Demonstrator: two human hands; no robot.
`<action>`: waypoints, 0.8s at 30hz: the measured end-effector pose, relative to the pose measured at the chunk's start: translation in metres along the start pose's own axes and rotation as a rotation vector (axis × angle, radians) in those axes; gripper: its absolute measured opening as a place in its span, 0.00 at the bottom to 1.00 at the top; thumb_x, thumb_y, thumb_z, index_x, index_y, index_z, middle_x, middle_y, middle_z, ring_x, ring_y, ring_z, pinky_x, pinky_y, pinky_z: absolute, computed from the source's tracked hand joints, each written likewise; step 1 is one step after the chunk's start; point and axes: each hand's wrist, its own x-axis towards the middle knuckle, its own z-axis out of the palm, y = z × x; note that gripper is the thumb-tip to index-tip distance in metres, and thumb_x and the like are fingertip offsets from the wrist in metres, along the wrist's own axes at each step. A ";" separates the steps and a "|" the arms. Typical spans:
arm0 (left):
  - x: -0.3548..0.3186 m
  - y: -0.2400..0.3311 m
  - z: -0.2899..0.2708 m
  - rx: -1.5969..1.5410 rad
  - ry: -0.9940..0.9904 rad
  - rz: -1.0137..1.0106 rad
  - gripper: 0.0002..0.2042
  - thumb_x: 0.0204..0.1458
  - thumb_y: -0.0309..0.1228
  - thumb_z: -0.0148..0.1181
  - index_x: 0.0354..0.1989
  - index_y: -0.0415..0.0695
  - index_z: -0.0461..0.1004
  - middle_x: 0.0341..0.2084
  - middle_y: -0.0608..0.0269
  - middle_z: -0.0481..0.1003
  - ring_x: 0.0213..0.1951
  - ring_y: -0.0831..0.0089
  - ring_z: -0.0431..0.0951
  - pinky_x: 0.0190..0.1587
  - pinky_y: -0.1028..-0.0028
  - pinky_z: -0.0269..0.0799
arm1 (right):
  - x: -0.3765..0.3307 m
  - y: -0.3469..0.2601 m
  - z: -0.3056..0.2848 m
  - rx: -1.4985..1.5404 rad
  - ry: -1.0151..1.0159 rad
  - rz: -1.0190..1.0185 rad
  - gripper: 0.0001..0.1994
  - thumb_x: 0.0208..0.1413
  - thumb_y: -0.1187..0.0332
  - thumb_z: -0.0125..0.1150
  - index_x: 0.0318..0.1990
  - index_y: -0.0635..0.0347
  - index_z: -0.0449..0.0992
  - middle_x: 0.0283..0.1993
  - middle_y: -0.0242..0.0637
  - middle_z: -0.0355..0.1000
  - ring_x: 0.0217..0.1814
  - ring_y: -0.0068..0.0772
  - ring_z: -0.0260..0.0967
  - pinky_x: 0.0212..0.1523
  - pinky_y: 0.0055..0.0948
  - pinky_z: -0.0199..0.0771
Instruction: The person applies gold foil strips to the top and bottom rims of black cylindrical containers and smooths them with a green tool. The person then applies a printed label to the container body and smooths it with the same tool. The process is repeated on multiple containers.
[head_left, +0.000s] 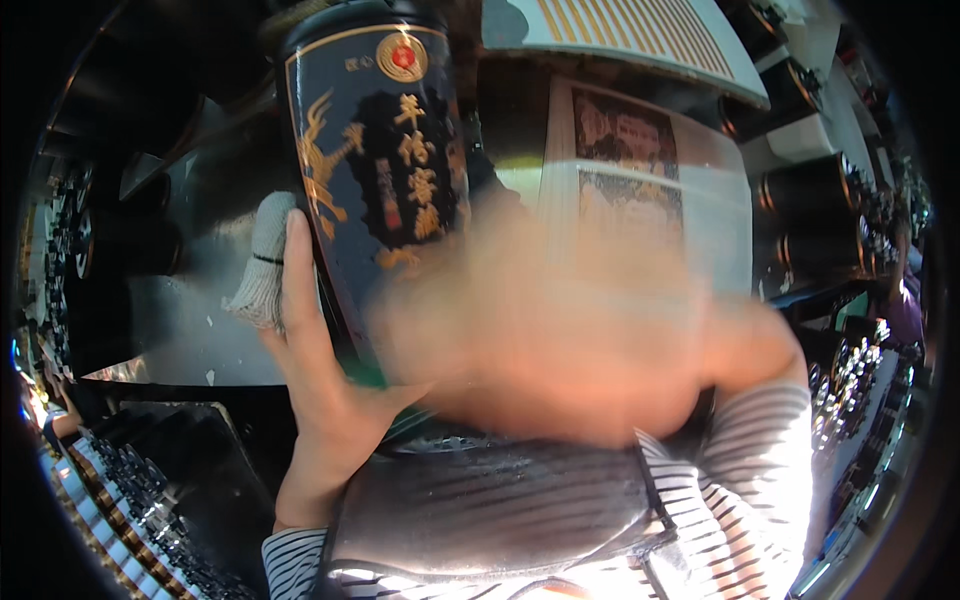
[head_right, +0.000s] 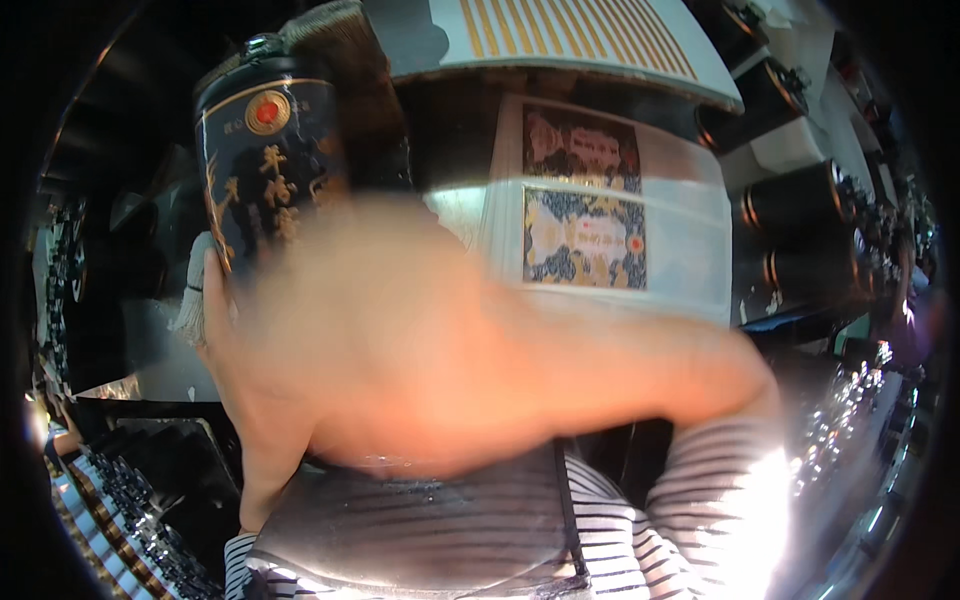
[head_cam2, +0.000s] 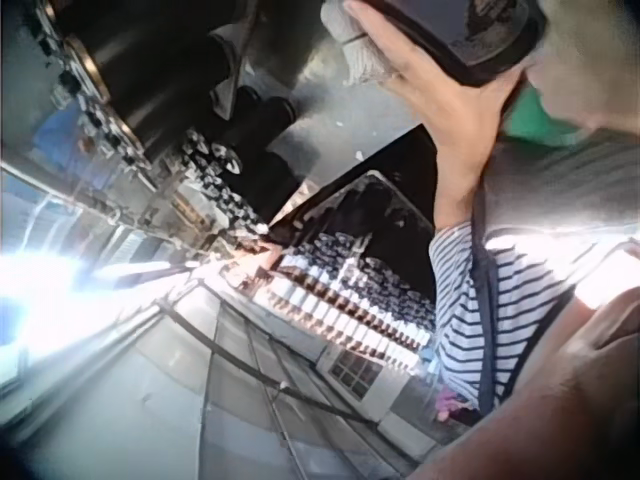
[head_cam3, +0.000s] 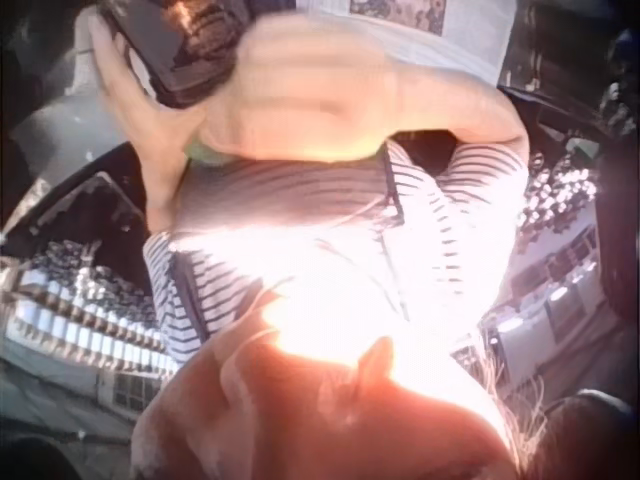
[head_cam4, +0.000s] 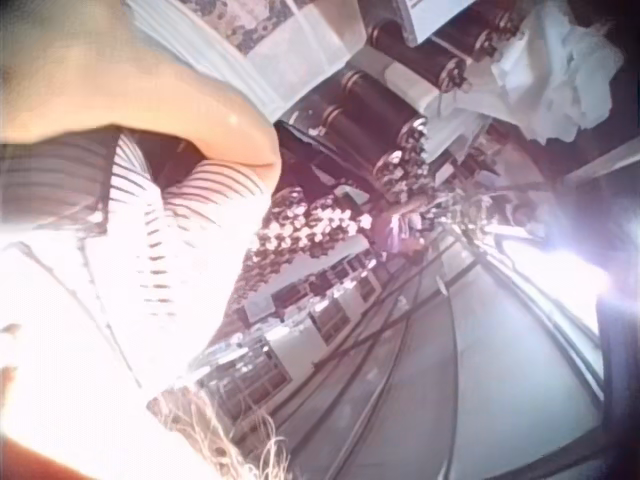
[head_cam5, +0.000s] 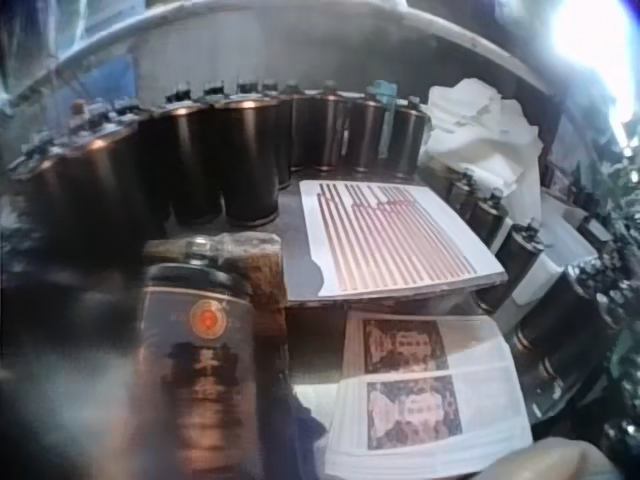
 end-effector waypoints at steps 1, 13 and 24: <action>0.003 -0.002 0.004 -0.040 0.033 0.055 0.56 0.27 0.35 0.79 0.66 0.34 0.48 0.62 0.46 0.54 0.58 0.57 0.64 0.59 0.66 0.62 | 0.023 0.017 -0.005 -0.115 0.025 0.058 0.07 0.37 0.68 0.68 0.23 0.60 0.77 0.14 0.32 0.68 0.12 0.26 0.62 0.15 0.25 0.63; 0.008 0.008 0.003 -0.394 -0.028 -0.154 0.56 0.30 0.31 0.78 0.68 0.37 0.43 0.60 0.52 0.53 0.57 0.63 0.66 0.57 0.66 0.67 | 0.006 0.002 0.001 0.080 -0.054 -0.070 0.05 0.44 0.71 0.58 0.30 0.60 0.74 0.29 0.35 0.72 0.28 0.28 0.69 0.26 0.23 0.69; 0.013 0.001 0.003 -0.494 -0.056 -0.218 0.56 0.29 0.29 0.79 0.67 0.36 0.44 0.61 0.52 0.55 0.58 0.65 0.66 0.56 0.67 0.69 | -0.023 -0.034 -0.012 0.195 -0.029 -0.035 0.09 0.40 0.71 0.61 0.29 0.65 0.72 0.23 0.35 0.68 0.22 0.29 0.66 0.21 0.28 0.66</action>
